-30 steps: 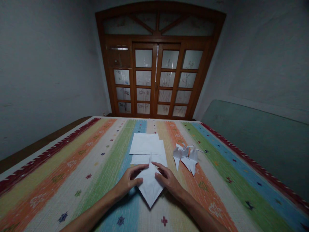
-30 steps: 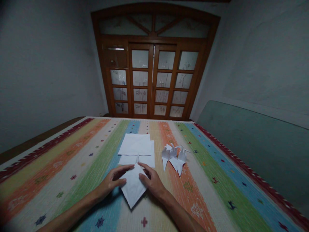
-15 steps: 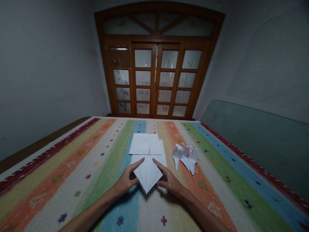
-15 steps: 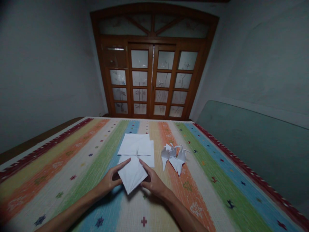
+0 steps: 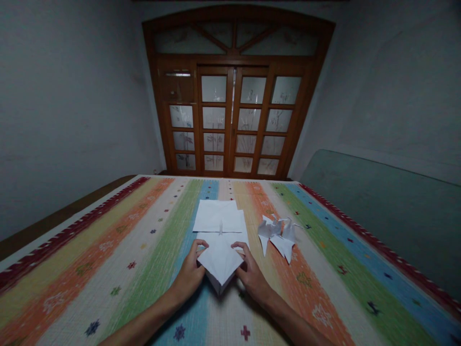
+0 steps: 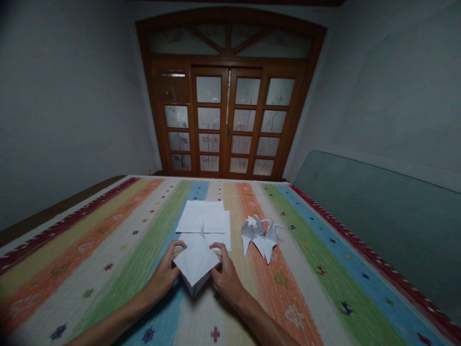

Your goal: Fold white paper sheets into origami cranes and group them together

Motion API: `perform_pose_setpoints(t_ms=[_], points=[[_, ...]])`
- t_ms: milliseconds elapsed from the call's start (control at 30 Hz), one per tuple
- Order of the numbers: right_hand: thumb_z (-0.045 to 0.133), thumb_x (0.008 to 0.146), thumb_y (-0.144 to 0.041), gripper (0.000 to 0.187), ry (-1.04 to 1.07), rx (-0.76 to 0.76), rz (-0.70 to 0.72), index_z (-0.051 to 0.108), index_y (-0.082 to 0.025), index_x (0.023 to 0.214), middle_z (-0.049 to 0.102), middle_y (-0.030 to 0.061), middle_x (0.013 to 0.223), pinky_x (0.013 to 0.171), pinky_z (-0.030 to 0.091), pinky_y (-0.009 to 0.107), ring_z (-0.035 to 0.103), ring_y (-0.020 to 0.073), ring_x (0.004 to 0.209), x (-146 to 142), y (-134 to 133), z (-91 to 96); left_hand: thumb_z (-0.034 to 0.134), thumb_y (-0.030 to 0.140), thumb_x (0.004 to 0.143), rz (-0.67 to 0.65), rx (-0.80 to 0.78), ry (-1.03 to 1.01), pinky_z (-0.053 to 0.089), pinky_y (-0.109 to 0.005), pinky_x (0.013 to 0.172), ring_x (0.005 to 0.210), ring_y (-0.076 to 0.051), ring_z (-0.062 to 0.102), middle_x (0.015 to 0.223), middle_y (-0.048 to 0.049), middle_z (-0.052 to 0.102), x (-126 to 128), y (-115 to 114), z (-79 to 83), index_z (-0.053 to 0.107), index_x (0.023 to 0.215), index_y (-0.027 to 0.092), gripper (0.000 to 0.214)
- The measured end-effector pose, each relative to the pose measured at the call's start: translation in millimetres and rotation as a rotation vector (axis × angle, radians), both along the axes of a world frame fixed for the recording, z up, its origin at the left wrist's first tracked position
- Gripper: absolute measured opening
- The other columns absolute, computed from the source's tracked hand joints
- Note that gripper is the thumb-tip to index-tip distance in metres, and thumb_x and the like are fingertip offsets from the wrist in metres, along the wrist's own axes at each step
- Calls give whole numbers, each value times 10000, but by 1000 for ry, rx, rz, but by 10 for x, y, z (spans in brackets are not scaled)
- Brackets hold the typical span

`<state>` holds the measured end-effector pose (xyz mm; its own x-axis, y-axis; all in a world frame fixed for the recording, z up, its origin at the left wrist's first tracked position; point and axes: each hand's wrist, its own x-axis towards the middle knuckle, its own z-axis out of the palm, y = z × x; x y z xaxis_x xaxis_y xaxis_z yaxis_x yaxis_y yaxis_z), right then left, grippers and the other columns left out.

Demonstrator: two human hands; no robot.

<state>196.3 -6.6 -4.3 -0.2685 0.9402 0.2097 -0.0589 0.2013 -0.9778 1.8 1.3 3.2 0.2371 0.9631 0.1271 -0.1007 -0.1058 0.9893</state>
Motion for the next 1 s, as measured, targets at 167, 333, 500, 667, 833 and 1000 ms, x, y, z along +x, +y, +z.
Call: perform_pose_setpoints(t_ms=[167, 333, 500, 667, 833, 1000], points=[[648, 862, -477, 389, 61, -5, -23, 330, -277, 961, 659, -50, 749, 599, 413, 241, 608, 168, 672, -46, -13, -38, 793, 362, 720, 53, -58, -71, 416, -195, 508, 550, -131, 625, 764, 61, 679, 38, -17, 23, 324, 891, 263, 510], [647, 861, -483, 391, 60, -14, -57, 326, -272, 935, 582, -82, 655, 555, 332, 220, 515, 142, 597, -37, 16, -101, 803, 356, 707, 91, -74, -95, 417, -187, 501, 573, -141, 639, 706, 76, 644, 46, 0, -4, 299, 847, 264, 531], [677, 846, -452, 382, 88, -27, -47, 349, -262, 888, 549, -84, 646, 552, 302, 213, 472, 129, 586, -44, 18, -120, 828, 377, 681, 97, -63, -93, 403, -185, 489, 510, -122, 581, 643, 91, 598, 49, 17, -35, 294, 816, 262, 562], [652, 859, -411, 311, 92, 22, -59, 387, -248, 844, 518, -64, 683, 579, 326, 214, 464, 133, 640, -63, 32, -132, 816, 405, 693, 103, -56, -109, 394, -184, 496, 531, -126, 568, 642, 83, 578, 44, 45, -88, 316, 818, 258, 536], [638, 848, -388, 281, 55, 26, -66, 396, -247, 820, 497, -54, 696, 574, 344, 217, 458, 140, 649, -64, 22, -99, 785, 402, 699, 90, -43, -102, 368, -182, 499, 537, -125, 531, 612, 86, 528, 42, 66, -118, 318, 793, 255, 498], [621, 832, -353, 252, 50, 50, -68, 392, -248, 821, 481, -52, 717, 586, 369, 222, 484, 145, 663, -65, 28, -113, 721, 343, 715, 57, -14, -61, 369, -190, 543, 594, -126, 508, 660, 63, 524, 37, 18, -49, 352, 760, 239, 385]])
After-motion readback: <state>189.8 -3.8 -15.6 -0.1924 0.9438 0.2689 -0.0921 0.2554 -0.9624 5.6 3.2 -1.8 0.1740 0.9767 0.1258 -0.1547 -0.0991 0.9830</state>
